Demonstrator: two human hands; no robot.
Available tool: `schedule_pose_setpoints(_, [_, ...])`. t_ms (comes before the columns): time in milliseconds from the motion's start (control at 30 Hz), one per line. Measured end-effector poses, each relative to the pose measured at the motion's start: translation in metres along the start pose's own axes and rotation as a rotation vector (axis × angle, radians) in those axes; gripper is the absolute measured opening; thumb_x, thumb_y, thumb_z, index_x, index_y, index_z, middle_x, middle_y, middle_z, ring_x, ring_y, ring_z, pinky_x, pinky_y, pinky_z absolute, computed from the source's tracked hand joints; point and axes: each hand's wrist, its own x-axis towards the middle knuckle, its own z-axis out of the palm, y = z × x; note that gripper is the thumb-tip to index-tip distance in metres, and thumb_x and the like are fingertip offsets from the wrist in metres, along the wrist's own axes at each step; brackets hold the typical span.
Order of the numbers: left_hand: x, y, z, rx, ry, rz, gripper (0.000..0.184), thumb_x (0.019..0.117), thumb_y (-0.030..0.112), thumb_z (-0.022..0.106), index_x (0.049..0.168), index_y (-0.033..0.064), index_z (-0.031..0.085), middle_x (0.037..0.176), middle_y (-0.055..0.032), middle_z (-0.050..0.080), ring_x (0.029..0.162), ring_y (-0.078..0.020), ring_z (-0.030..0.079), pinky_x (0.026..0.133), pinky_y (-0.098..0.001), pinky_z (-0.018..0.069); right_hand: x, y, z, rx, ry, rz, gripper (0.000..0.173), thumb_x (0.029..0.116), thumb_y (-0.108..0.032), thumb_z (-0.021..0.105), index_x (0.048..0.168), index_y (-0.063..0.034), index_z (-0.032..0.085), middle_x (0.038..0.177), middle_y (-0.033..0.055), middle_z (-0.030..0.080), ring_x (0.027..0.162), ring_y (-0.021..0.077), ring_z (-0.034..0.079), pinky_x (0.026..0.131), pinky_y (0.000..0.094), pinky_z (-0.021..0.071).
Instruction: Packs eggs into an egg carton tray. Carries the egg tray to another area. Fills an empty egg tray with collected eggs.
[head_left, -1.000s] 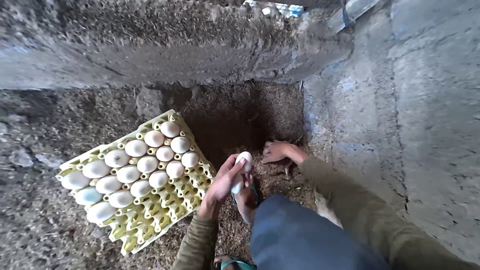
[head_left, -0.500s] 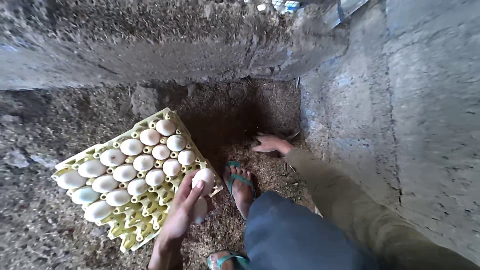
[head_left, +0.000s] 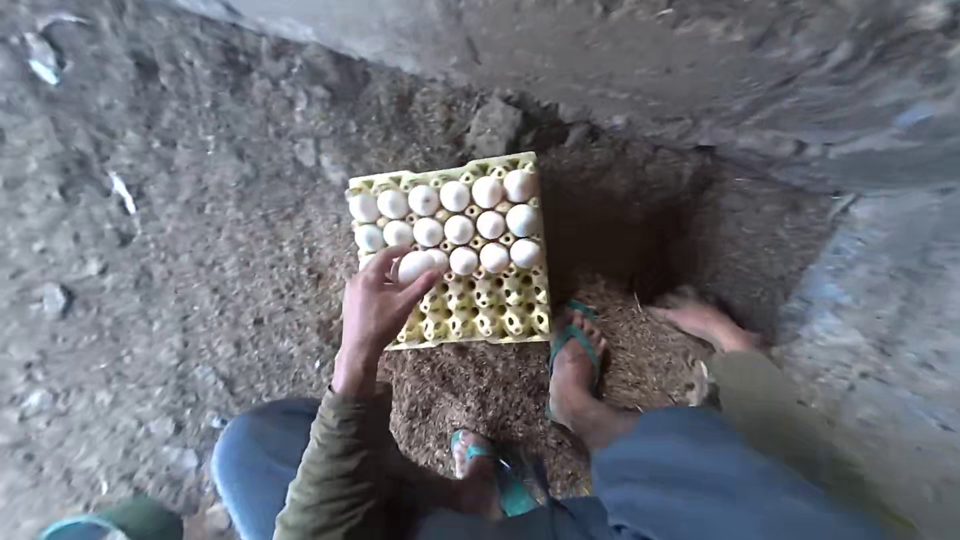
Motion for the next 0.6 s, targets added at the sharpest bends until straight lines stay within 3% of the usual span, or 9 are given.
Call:
schedule_pose_setpoints(100, [-0.009,-0.018,-0.006,0.108,-0.025,-0.02,0.053,0.0857,0.044,0.081,0.127,0.0131,0.067,0.11,-0.015,0.072,0.091,-0.0323,0.071,0.079,-0.06,0.0565,-0.006,0.007,-0.011,-0.059,-0.141,-0.001,0.059,0.095,-0.056,0.067,0.133,-0.0108,0.068,0.15,0.0259,0.05,0.139,0.0462,0.046,0.112,0.0693,0.0365])
schedule_pose_setpoints(167, [-0.017,-0.028,0.0,0.164,-0.04,-0.095,0.053,0.086,0.049,0.079,0.125,0.015,0.069,0.11,-0.0147,0.072,0.092,-0.034,0.07,0.08,-0.062,0.0549,0.0,0.006,-0.023,-0.077,-0.086,0.022,0.063,0.0961,-0.06,0.062,0.133,-0.0099,0.067,0.14,0.0276,0.058,0.133,0.0477,0.052,0.108,0.0722,0.0379])
schedule_pose_setpoints(200, [-0.019,-0.035,0.003,0.193,-0.022,-0.149,0.053,0.0863,0.051,0.078,0.125,0.0161,0.069,0.109,-0.0153,0.072,0.093,-0.0359,0.07,0.079,-0.0639,0.054,0.006,0.002,-0.029,-0.075,0.022,0.022,0.066,0.0964,-0.062,0.06,0.139,-0.0114,0.063,0.144,0.0294,0.054,0.136,0.0505,0.048,0.108,0.075,0.0356])
schedule_pose_setpoints(233, [-0.019,-0.04,0.003,0.225,-0.002,-0.211,0.055,0.0872,0.052,0.077,0.127,0.0162,0.068,0.112,-0.0175,0.071,0.096,-0.0396,0.069,0.08,-0.0669,0.0524,0.014,-0.005,-0.035,-0.05,0.133,0.012,0.07,0.0973,-0.062,0.058,0.147,-0.0129,0.056,0.154,0.0305,0.042,0.143,0.0533,0.037,0.111,0.0768,0.0299])
schedule_pose_setpoints(300, [-0.018,-0.047,0.0,0.274,0.041,-0.31,0.056,0.0883,0.052,0.076,0.129,0.0147,0.066,0.117,-0.0209,0.068,0.102,-0.0444,0.066,0.083,-0.0698,0.0495,0.037,-0.021,-0.037,0.032,0.303,-0.011,0.072,0.1014,-0.058,0.052,0.157,-0.0131,0.042,0.164,0.0301,0.026,0.149,0.0536,0.025,0.116,0.0737,0.0233])
schedule_pose_setpoints(400, [-0.018,-0.052,0.001,0.308,0.039,-0.358,0.057,0.0874,0.051,0.078,0.13,0.0147,0.066,0.121,-0.022,0.067,0.105,-0.0466,0.065,0.083,-0.0707,0.049,0.057,-0.04,-0.013,0.119,0.317,0.062,0.069,0.1073,-0.052,0.04,0.161,-0.0093,0.032,0.167,0.031,0.014,0.152,0.0518,0.019,0.119,0.0684,0.0243])
schedule_pose_setpoints(500, [-0.013,-0.057,0.005,0.332,-0.001,-0.394,0.064,0.0852,0.054,0.078,0.135,0.0169,0.063,0.126,-0.0201,0.066,0.108,-0.0454,0.065,0.085,-0.0706,0.0496,0.053,-0.051,0.005,0.063,0.293,0.1,0.074,0.1069,-0.055,0.037,0.163,-0.0081,0.027,0.167,0.0299,0.015,0.153,0.0517,0.017,0.12,0.0681,0.021])
schedule_pose_setpoints(600, [-0.017,-0.056,0.006,0.303,0.037,-0.365,0.076,0.0815,0.05,0.083,0.14,0.0104,0.056,0.123,-0.0244,0.064,0.107,-0.0467,0.064,0.085,-0.0699,0.0502,0.034,-0.035,0.009,0.001,0.222,0.042,0.071,0.1056,-0.054,0.04,0.158,-0.0061,0.038,0.164,0.0284,0.027,0.151,0.0496,0.026,0.118,0.0701,0.0245])
